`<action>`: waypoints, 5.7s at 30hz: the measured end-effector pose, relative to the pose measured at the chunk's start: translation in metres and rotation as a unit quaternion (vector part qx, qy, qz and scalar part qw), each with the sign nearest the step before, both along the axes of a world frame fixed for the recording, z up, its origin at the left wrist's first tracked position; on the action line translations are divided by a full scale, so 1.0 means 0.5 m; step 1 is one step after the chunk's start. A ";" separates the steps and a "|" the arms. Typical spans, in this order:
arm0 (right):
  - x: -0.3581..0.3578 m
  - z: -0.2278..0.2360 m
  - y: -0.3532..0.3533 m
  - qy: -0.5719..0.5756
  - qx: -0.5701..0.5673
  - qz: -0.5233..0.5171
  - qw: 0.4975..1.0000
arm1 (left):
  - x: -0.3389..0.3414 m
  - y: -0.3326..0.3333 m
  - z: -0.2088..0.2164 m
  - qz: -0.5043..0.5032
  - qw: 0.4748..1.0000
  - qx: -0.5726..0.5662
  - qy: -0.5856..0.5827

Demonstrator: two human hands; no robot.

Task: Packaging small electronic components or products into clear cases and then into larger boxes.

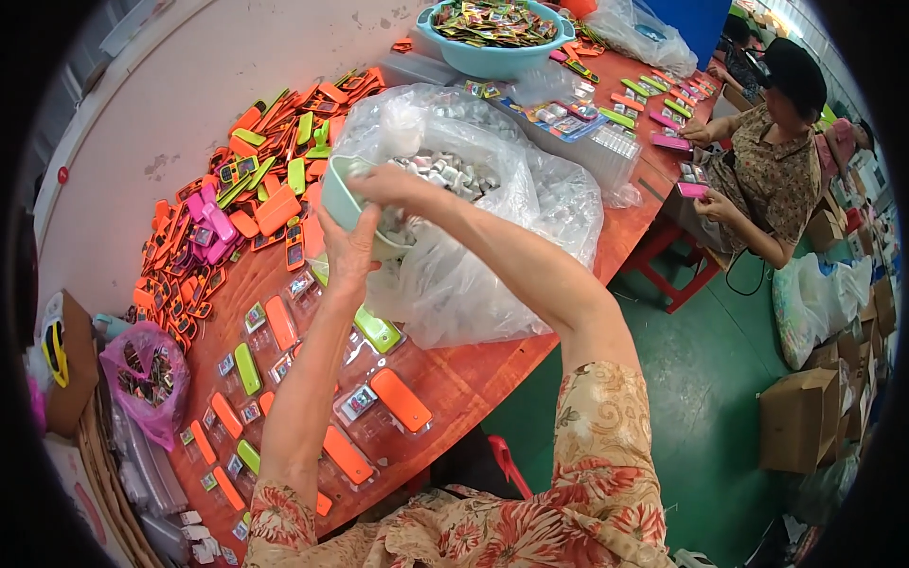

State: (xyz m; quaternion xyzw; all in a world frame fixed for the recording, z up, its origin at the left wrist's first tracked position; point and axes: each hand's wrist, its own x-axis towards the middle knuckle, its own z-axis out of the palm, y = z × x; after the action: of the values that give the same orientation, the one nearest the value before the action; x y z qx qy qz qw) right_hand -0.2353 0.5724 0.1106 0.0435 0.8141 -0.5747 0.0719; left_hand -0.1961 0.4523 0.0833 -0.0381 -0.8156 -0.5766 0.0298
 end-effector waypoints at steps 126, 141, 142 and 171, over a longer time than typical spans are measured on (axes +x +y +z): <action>0.308 -0.156 0.208 0.350 0.519 -0.185 0.757 | 0.197 -0.364 -0.001 -0.082 0.787 0.559 -0.250; 0.399 0.042 0.078 0.383 0.369 -0.027 0.846 | 0.253 -0.378 0.012 -0.014 0.759 0.594 -0.266; 0.349 0.051 0.052 0.412 0.312 0.013 0.856 | 0.254 -0.381 0.011 -0.011 0.759 0.594 -0.266; 0.186 -0.096 0.166 0.099 0.569 0.115 0.808 | 0.251 -0.386 -0.022 0.029 0.757 0.606 -0.242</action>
State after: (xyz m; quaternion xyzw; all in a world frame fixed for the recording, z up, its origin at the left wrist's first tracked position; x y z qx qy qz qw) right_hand -0.1422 0.6556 0.0627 -0.0742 0.9971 0.0026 0.0186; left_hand -0.0705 0.2594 0.0725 0.1525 -0.2759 -0.9394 -0.1345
